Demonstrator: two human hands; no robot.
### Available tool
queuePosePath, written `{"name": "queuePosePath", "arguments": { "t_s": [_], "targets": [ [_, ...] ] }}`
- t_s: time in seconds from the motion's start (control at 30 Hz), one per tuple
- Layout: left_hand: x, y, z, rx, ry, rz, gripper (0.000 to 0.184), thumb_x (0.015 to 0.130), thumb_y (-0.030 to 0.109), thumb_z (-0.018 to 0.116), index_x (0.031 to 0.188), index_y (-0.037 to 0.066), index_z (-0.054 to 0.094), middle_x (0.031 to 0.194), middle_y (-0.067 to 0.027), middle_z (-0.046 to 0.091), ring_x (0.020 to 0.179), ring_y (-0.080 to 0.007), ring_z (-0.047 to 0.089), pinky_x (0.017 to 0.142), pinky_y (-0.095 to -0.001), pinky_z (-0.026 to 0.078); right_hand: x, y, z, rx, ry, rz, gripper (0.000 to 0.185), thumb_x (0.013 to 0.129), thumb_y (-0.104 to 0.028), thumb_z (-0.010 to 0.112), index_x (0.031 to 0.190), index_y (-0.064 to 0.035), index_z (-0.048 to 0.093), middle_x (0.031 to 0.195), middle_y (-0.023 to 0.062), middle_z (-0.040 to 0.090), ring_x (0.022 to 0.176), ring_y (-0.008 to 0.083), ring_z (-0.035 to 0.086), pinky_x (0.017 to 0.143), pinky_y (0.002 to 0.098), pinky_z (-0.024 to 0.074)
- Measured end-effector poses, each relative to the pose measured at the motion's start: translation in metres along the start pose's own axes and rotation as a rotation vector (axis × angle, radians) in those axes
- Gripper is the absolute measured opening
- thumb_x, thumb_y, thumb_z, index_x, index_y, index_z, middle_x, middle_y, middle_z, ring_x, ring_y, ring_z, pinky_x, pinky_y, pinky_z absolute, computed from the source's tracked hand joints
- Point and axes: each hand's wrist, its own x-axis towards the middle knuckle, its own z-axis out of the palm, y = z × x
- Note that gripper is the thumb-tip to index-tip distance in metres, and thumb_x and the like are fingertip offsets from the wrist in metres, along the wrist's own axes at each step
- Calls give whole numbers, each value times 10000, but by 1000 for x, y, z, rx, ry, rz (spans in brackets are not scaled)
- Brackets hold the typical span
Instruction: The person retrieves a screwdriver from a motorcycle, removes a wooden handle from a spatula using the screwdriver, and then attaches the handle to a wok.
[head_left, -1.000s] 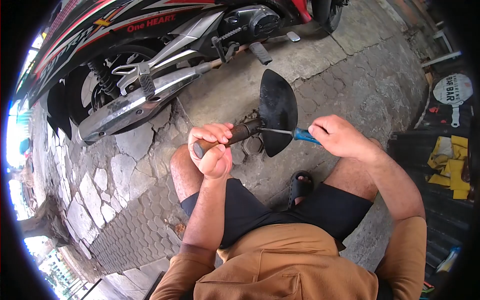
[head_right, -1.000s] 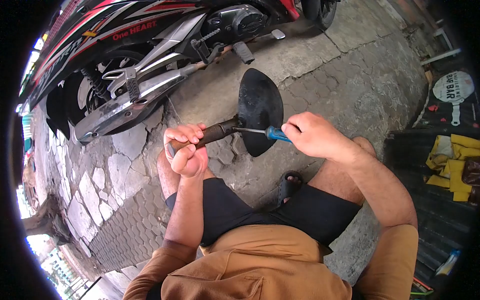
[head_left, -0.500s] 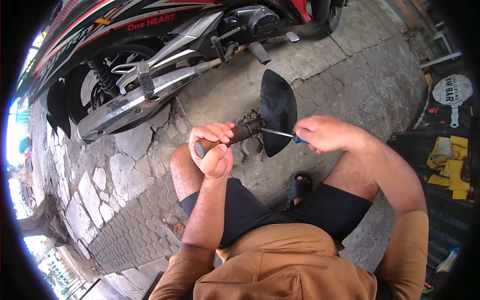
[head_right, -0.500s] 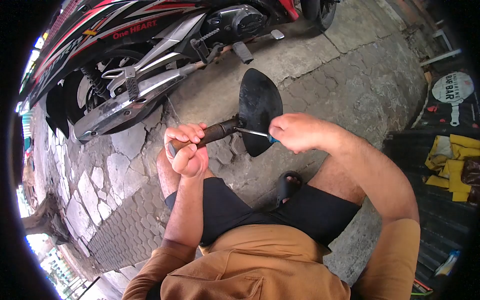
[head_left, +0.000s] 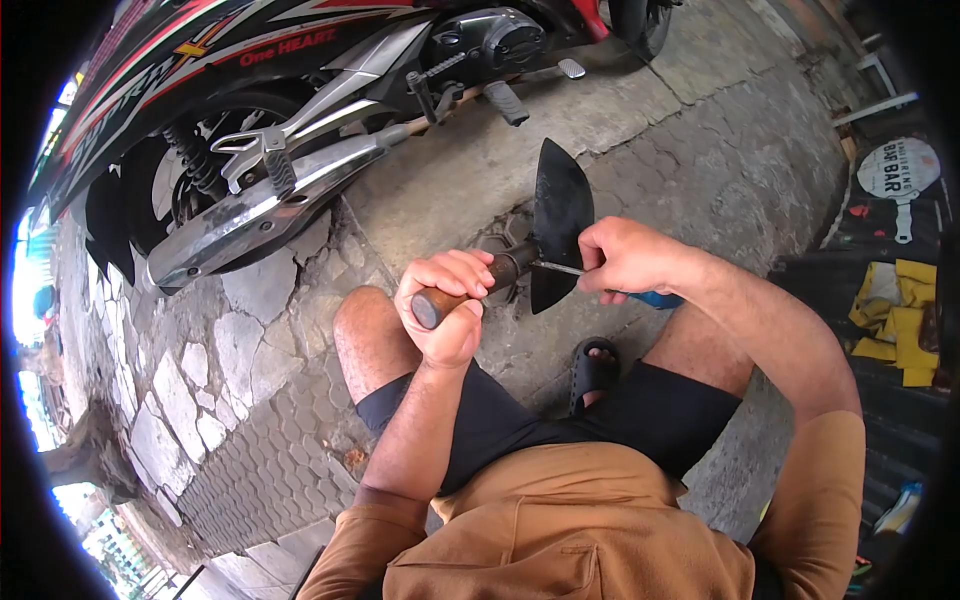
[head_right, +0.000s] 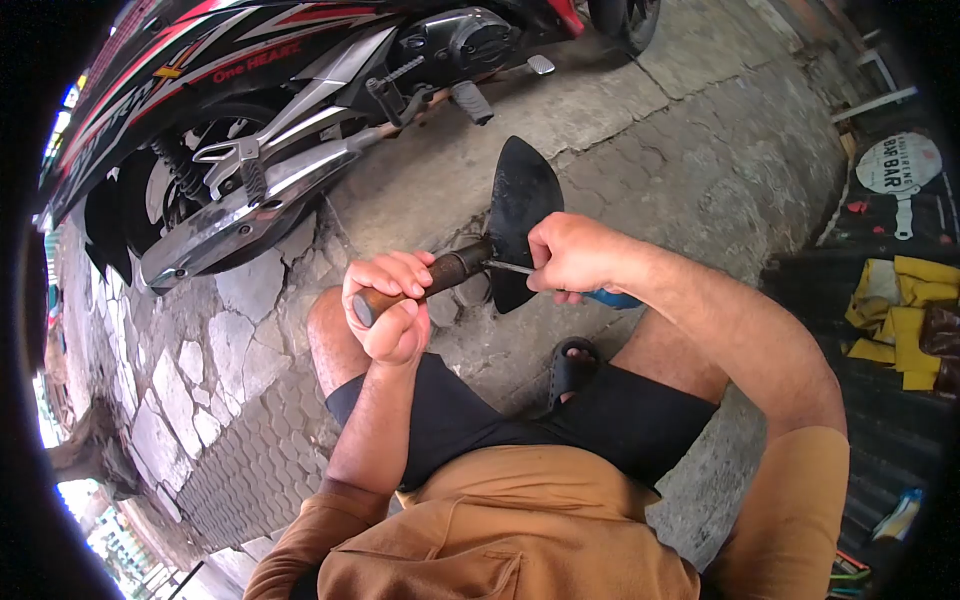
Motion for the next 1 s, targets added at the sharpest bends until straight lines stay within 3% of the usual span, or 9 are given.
{"name": "queuePosePath", "arguments": {
  "t_s": [0.2,0.27,0.43,1.0],
  "targets": [
    [-6,-5,11,73,-95,-12,246,649,-53,559,863,64,524,756,-110,598,783,-253,585,934,-494,470,-10,-9,-3,84,-50,66,158,859,-66,712,817,26,591,708,82,627,626,160,675,513,293,541],
    [-7,-3,12,71,-88,-25,251,647,-64,543,862,62,521,753,-112,596,786,-255,584,944,-501,467,-26,-8,-9,127,45,38,143,883,-62,688,818,24,595,726,78,634,630,154,671,522,296,540],
    [-2,-4,13,42,-15,-10,298,649,-145,510,860,65,528,758,-98,608,768,-235,600,928,-499,473,-31,11,-1,108,-20,87,194,943,-116,555,874,41,648,736,79,638,629,160,669,532,317,551],
    [1,-3,10,16,-3,1,308,644,-143,493,873,59,531,764,-105,604,778,-235,592,939,-496,467,-19,3,2,82,-23,55,191,954,-116,558,897,43,647,749,74,643,615,148,666,520,294,547]
  ]
}}
